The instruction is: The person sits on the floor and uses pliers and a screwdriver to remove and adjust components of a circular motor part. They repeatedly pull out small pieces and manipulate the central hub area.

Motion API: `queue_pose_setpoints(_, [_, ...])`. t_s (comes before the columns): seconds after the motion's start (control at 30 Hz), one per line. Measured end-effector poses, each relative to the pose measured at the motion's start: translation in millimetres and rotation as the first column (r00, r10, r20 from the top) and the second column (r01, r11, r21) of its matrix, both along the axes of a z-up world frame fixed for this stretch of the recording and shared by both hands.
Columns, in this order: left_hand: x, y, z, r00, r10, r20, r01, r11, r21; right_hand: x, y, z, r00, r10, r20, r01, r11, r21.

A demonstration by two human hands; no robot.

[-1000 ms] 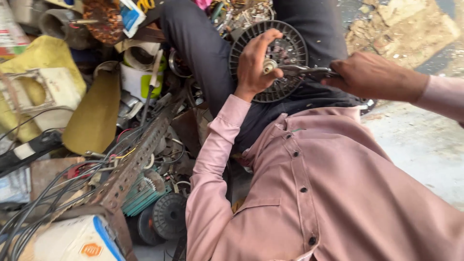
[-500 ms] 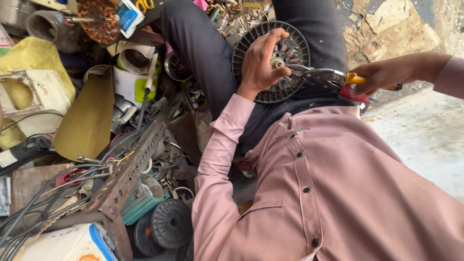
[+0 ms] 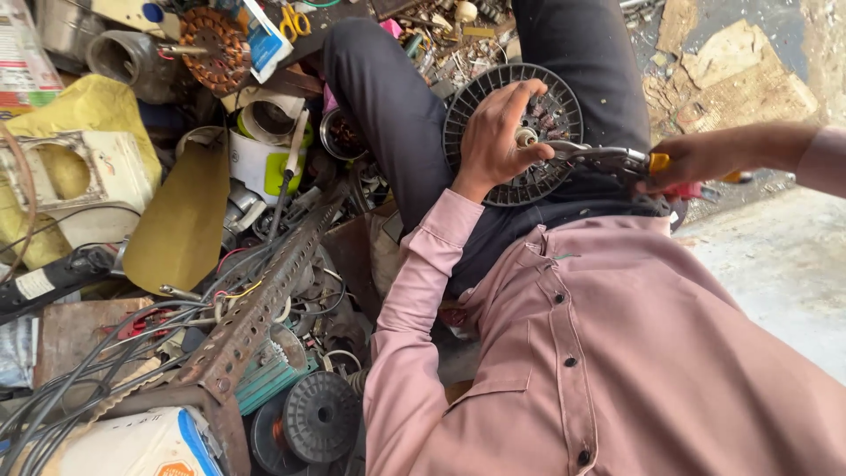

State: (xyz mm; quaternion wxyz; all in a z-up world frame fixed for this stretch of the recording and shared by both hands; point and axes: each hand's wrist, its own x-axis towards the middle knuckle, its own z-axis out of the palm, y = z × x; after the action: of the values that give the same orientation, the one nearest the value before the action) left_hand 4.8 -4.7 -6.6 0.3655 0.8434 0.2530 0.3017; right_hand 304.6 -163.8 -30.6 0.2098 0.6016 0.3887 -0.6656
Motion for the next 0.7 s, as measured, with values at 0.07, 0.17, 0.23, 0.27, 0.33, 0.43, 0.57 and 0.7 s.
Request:
queue_pose_setpoints(0.07, [-0.9,6.5,2.8,1.000,0.013,0.006,-0.013,1.000,0.006,0.3,10.2,-3.1,0.997,-0.080,-0.009,0.079,0.994,-0.071])
queue_pose_setpoints(0.17, [2.1,-0.4,2.7,0.999,-0.006,-0.054,0.005,1.000,-0.012,-0.4,3.2,-4.9,0.984,-0.153,-0.090,0.152,0.988,-0.013])
queue_pose_setpoints(0.23, [5.3,5.9,3.6,0.999,-0.005,-0.054,0.006,1.000,0.017,-0.7,12.6,-4.2,0.989,-0.093,-0.112,0.095,0.995,0.014])
queue_pose_setpoints(0.27, [7.8,11.0,3.7,1.000,0.003,-0.022,-0.002,0.999,0.047,-0.2,19.2,-3.0,0.991,-0.060,-0.122,0.064,0.997,0.031])
queue_pose_setpoints(0.33, [0.9,-2.0,0.3,1.000,0.002,-0.021,-0.001,1.000,0.023,-14.0,2.3,-3.0,0.993,-0.115,-0.005,0.115,0.993,-0.021])
queue_pose_setpoints(0.43, [2.5,2.6,2.3,0.999,-0.006,-0.033,0.007,1.000,0.022,-22.5,1.0,4.8,0.988,-0.134,0.077,0.131,0.990,0.046])
queue_pose_setpoints(0.57, [5.9,1.5,4.3,1.000,0.006,-0.028,-0.003,0.996,0.091,-32.1,-2.0,10.1,0.984,-0.123,0.126,0.102,0.982,0.161])
queue_pose_setpoints(0.7, [5.7,-3.2,3.4,0.999,0.018,-0.036,-0.011,0.985,0.170,-45.4,-13.9,8.5,0.979,-0.070,0.189,-0.018,0.904,0.427])
